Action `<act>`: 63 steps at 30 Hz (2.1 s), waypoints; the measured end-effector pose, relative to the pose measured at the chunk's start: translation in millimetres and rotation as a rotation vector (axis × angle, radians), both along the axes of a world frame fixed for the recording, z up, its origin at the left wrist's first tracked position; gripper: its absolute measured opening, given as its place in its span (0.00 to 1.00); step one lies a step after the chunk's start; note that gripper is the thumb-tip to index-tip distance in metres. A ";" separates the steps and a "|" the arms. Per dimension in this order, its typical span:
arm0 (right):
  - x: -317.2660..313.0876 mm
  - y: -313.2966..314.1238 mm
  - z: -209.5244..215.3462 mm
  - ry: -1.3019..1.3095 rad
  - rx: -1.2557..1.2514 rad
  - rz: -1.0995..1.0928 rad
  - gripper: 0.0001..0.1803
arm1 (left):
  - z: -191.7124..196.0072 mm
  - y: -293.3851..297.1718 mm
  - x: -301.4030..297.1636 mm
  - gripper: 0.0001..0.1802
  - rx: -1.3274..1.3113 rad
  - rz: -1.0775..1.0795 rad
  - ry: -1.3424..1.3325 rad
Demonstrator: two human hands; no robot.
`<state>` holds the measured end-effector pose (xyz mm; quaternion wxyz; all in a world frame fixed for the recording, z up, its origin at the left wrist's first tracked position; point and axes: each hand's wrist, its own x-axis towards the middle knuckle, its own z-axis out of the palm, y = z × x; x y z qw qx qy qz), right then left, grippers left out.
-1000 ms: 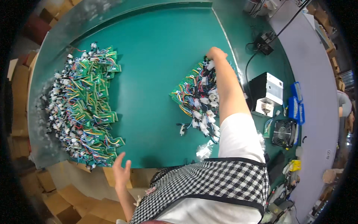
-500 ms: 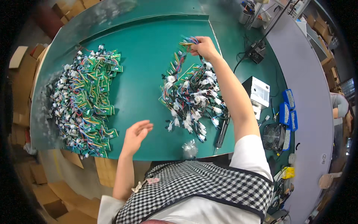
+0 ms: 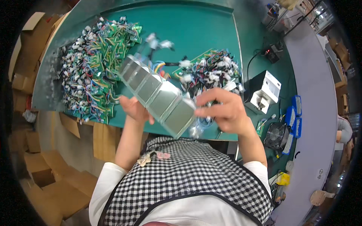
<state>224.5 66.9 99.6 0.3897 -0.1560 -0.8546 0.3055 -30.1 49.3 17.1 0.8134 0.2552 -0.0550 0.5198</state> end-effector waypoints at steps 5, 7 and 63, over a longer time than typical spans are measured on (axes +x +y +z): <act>5.2 -5.6 -32.8 -0.001 -0.188 -0.237 0.27 | 7.2 -36.7 -14.0 0.28 -0.169 0.255 0.665; -21.7 -9.8 -34.9 -0.038 -0.085 -0.393 0.30 | 4.6 -48.9 -4.3 0.24 -0.085 0.419 0.819; -92.8 -17.5 -112.7 0.225 -0.128 -0.495 0.16 | -12.6 -68.5 16.7 0.12 -0.131 0.651 1.160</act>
